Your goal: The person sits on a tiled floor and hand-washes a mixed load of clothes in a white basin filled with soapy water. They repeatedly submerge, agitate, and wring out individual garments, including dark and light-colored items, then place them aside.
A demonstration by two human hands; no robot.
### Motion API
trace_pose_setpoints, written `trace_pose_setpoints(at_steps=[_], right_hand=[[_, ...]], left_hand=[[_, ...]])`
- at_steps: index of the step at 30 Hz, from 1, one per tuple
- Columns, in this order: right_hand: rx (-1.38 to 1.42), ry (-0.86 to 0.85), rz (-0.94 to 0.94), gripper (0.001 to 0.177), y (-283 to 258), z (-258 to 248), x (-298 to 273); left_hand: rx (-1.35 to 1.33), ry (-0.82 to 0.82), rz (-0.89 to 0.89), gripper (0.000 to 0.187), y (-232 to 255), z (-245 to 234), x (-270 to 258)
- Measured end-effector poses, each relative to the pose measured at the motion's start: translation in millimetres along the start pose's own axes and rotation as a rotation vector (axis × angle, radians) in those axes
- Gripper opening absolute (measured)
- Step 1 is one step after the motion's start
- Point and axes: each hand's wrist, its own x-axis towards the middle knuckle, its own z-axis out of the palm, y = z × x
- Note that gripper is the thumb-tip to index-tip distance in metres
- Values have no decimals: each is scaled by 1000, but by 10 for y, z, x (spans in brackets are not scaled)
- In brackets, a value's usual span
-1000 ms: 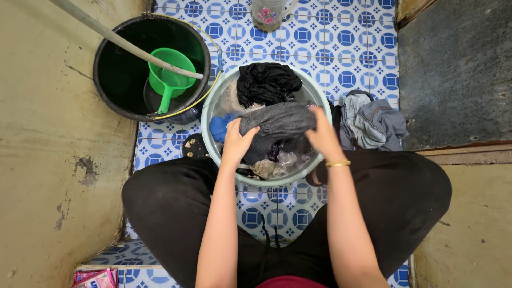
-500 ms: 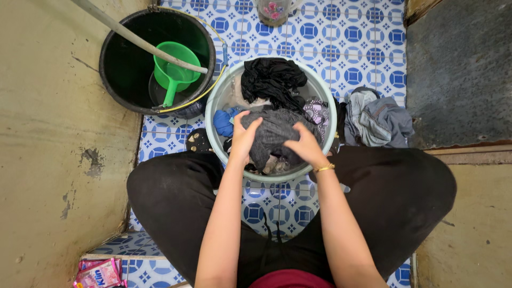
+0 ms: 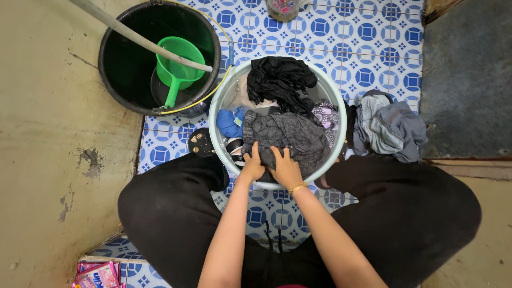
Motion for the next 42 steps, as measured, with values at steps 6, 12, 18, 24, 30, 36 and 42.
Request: trace_pose_setpoints(at_steps=[6,12,18,24,30,36,42], right_hand=[[-306,-95,117,80,300,680,386],[-253,-177,165,85,680,1374,713],[258,-141,150,73,800,1178,850],[937,77,233,43,302,131,436],[558,389,-284,42,-676,-691,-154],[354,526,-82,34,-392,-577,96],[255,529,31,27,-53,-456,104]], left_hand=[[44,104,-75,100,7,106,47],[61,163,-13,101,-83,158,213],[-33,396,65,82,-55,175,112],[-917,328,-10,35,231,-54,77],[-1514,-240,-164,41,615,-277,-35],[-1272,-19,-198,42,935,-276,-253],[-876,102,-90,59,796,-97,-167]])
